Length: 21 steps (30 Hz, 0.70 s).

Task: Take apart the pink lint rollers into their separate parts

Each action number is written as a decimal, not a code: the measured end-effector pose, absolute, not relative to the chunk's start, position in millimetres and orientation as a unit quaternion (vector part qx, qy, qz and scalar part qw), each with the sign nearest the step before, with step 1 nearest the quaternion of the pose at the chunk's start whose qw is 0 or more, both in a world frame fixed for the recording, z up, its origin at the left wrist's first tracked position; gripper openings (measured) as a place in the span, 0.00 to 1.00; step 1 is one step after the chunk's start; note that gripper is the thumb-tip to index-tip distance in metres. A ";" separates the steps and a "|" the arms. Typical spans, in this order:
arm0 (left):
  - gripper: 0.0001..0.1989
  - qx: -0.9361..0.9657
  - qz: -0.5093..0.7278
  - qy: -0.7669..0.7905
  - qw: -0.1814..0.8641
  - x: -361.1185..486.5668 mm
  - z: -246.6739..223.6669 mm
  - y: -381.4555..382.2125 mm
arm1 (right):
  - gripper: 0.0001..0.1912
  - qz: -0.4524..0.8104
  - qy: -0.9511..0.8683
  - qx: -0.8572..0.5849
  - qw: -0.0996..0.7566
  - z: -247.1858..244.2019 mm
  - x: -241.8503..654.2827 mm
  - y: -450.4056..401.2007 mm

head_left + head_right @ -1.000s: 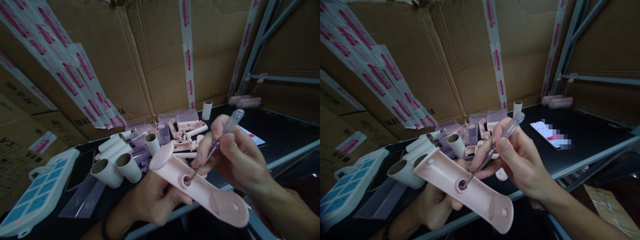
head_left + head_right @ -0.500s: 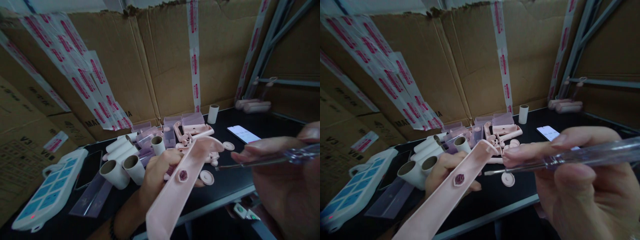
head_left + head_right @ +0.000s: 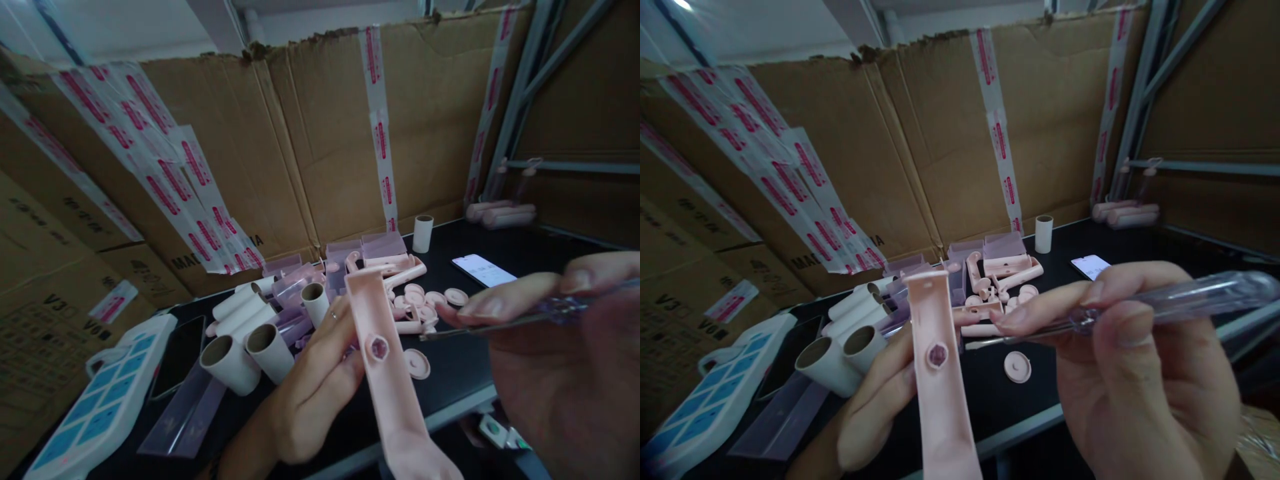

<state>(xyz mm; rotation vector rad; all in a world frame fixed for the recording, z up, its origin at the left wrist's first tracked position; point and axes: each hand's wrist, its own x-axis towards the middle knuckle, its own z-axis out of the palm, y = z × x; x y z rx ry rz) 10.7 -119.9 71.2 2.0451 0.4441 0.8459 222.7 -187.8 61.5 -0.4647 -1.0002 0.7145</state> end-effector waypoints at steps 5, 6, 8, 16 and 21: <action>0.23 0.773 0.352 0.165 0.501 8.4 69.7 -120.0 | 0.04 0.303 -0.452 -0.189 0.817 73.1 198.9 -183.3; 0.22 0.767 0.350 0.163 0.513 8.0 70.2 -119.8 | 0.04 0.310 -0.457 -0.184 0.813 73.9 198.5 -182.7; 0.21 0.769 0.332 0.159 0.522 7.3 70.9 -118.8 | 0.05 0.304 -0.472 -0.190 0.805 74.5 199.5 -181.7; 0.20 0.741 0.344 0.106 0.568 5.9 52.9 -116.0 | 0.08 0.298 -0.508 -0.230 0.775 73.8 201.7 -183.6; 0.09 0.755 0.316 0.132 0.559 7.2 56.2 -118.4 | 0.07 0.349 -0.505 -0.208 0.762 72.2 203.7 -184.4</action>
